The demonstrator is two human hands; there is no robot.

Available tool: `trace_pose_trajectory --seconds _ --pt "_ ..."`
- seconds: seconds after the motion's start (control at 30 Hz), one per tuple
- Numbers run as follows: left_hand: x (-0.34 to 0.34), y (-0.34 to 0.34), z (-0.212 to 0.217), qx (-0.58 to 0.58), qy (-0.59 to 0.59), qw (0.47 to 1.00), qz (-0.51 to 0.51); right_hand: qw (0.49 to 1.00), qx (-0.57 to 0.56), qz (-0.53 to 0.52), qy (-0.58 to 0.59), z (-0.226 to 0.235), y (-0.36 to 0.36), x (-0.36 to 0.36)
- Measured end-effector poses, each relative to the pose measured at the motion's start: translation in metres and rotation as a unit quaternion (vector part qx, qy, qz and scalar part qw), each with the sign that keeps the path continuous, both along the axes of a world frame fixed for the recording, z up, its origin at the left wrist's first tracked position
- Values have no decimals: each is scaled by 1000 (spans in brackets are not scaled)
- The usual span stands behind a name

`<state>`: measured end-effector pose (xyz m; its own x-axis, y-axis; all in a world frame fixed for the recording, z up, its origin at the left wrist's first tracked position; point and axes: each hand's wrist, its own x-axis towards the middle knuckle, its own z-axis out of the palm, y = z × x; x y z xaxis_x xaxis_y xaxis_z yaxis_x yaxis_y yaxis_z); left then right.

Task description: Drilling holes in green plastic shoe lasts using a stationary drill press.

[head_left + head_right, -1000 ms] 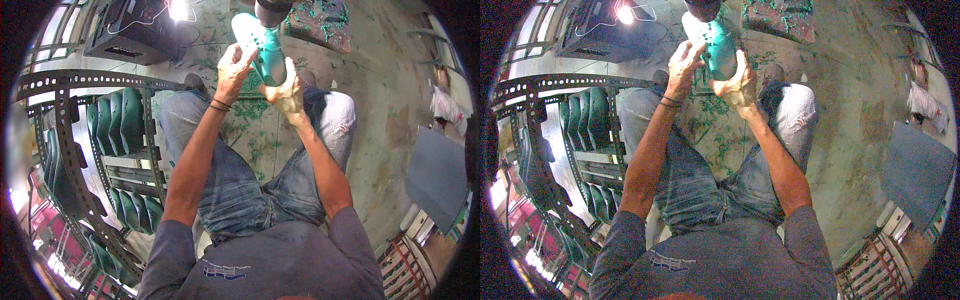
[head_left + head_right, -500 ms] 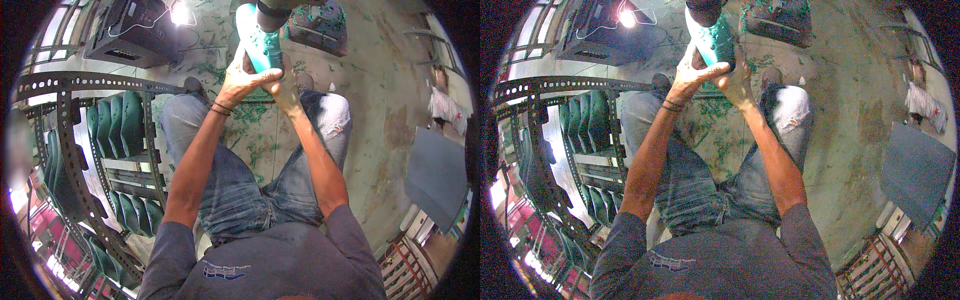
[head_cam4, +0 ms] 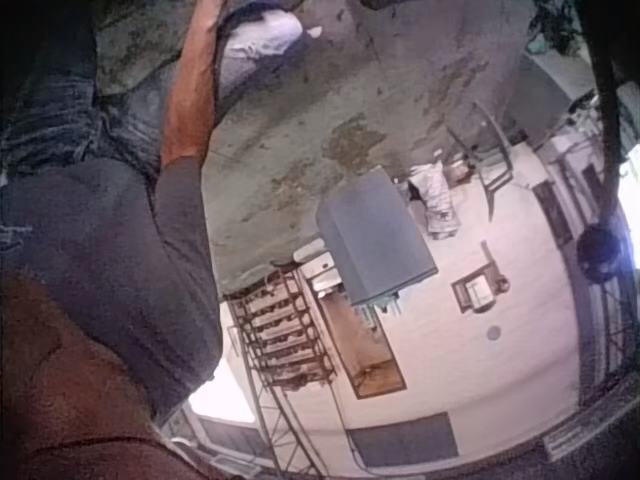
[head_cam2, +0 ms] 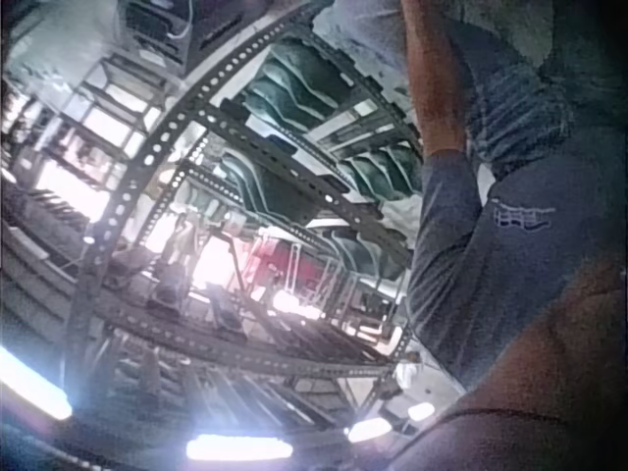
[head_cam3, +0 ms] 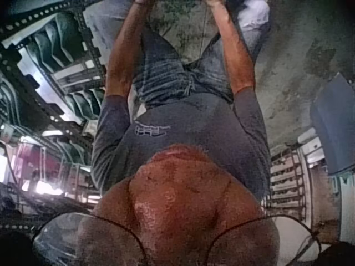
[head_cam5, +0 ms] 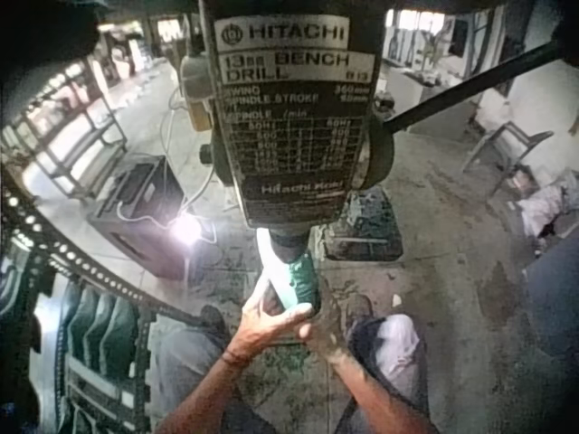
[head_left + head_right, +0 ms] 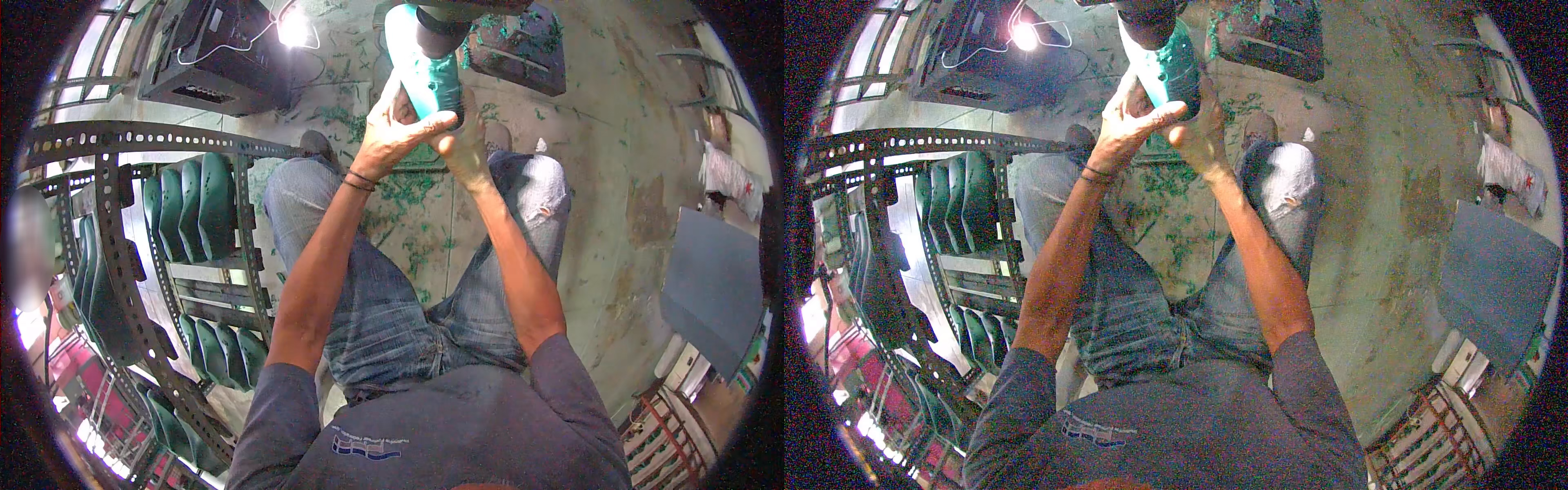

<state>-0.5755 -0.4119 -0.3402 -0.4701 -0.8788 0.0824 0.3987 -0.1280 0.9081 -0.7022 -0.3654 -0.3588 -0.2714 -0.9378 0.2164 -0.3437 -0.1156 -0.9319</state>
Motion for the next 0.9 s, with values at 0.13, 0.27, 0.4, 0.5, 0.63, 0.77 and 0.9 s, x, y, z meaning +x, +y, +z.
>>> trace_pose_trajectory --seconds 0.13,0.27,0.4,0.5,0.63,0.77,0.9 --pt "0 -2 2 -9 -5 1000 -7 1000 14 -17 -7 -9 1 -1" --pt "2 5 14 -1 -50 999 16 997 5 8 -73 -12 2 -1" --pt "-2 0 3 -39 -20 999 28 992 1 53 -115 -44 -6 -5" --pt "-1 -3 8 -96 -51 994 26 998 -54 7 -1 -60 -4 0" --pt "3 -4 4 -59 -29 998 11 994 -89 -48 48 -46 -6 8" --pt "6 -3 10 -13 -40 999 10 998 -45 -47 12 -7 -1 14" --pt "7 0 13 34 -69 997 22 997 48 -33 -52 21 6 17"
